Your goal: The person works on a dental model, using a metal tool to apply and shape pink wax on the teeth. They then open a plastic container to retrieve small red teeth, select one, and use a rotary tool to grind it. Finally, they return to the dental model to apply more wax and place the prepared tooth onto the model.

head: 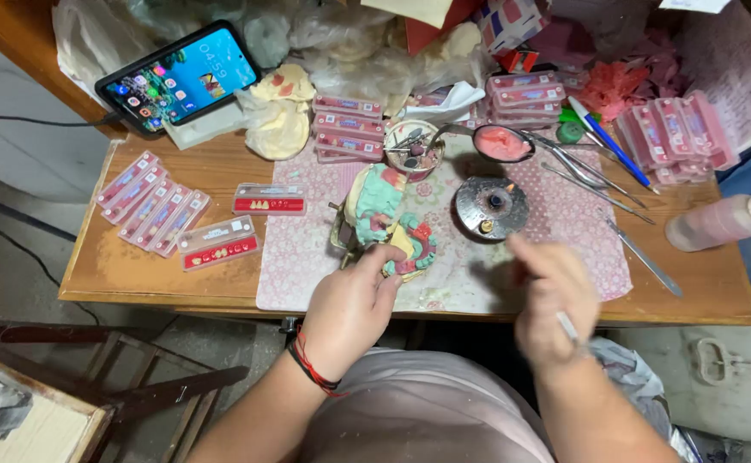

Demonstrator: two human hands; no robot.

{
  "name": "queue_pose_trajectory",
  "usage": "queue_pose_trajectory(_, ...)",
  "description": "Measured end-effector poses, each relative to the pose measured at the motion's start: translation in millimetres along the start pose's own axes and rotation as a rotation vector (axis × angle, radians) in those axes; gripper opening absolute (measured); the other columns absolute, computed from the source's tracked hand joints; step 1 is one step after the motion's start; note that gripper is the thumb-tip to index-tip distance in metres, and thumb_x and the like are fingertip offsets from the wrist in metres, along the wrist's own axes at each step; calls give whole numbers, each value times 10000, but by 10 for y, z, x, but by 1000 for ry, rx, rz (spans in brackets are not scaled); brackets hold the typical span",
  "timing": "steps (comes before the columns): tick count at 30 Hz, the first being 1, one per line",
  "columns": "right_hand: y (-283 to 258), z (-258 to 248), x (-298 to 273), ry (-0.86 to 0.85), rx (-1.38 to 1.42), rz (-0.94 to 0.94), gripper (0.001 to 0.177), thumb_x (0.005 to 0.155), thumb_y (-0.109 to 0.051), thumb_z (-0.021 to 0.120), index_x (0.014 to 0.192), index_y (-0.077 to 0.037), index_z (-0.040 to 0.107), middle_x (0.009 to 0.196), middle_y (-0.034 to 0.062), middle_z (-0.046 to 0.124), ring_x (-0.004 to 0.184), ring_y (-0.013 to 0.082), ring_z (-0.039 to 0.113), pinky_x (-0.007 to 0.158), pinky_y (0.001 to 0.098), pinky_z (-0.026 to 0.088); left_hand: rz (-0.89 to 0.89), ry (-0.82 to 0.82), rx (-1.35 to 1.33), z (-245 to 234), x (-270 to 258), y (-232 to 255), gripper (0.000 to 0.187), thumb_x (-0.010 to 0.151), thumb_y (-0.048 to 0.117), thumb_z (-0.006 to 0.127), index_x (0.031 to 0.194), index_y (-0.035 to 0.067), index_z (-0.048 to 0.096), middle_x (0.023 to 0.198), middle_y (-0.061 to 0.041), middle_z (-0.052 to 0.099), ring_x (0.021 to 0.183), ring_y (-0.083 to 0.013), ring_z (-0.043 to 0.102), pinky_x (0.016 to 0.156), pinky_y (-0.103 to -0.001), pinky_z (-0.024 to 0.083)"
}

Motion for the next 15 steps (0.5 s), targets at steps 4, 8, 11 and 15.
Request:
queue_pose_trajectory(4,108,250,-389,-73,334,138,276,945,-20,636,1177,129,623,965,213,753,854,247,756,789,375,618,-8,-8,39,8,-19,40,248,994,264,586,1240,287,612,706,-107,726,803,-423,734,762,-515,580)
queue_pose_trajectory(8,-154,424,-240,-117,326,81,143,814,49,795,919,36,699,907,190,787,769,317,777,711,396,619,-4,-12,149,56,-31,103,258,1022,308,533,1279,302,564,733,-138,738,816,-424,752,776,-533,577)
queue_pose_trajectory(11,-176,436,-235,-119,278,45,155,793,51,830,846,7,691,820,156,775,665,307,742,621,393,605,26,42,230,183,-38,86,277,1030,329,503,1304,293,526,713,-148,727,763,-425,755,733,-540,581)
queue_pose_trajectory(15,-196,430,-246,-117,220,-18,214,813,21,825,736,-40,635,710,120,729,562,307,685,511,374,558,65,127,298,273,-44,58,304,1021,346,495,1317,278,509,667,-135,708,686,-422,749,675,-539,590)
Point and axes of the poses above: each hand's wrist, its own x-axis towards the middle knuckle, its own z-axis out of the palm, y = z × x, the point moved 3 cm from there along x, towards the middle knuckle
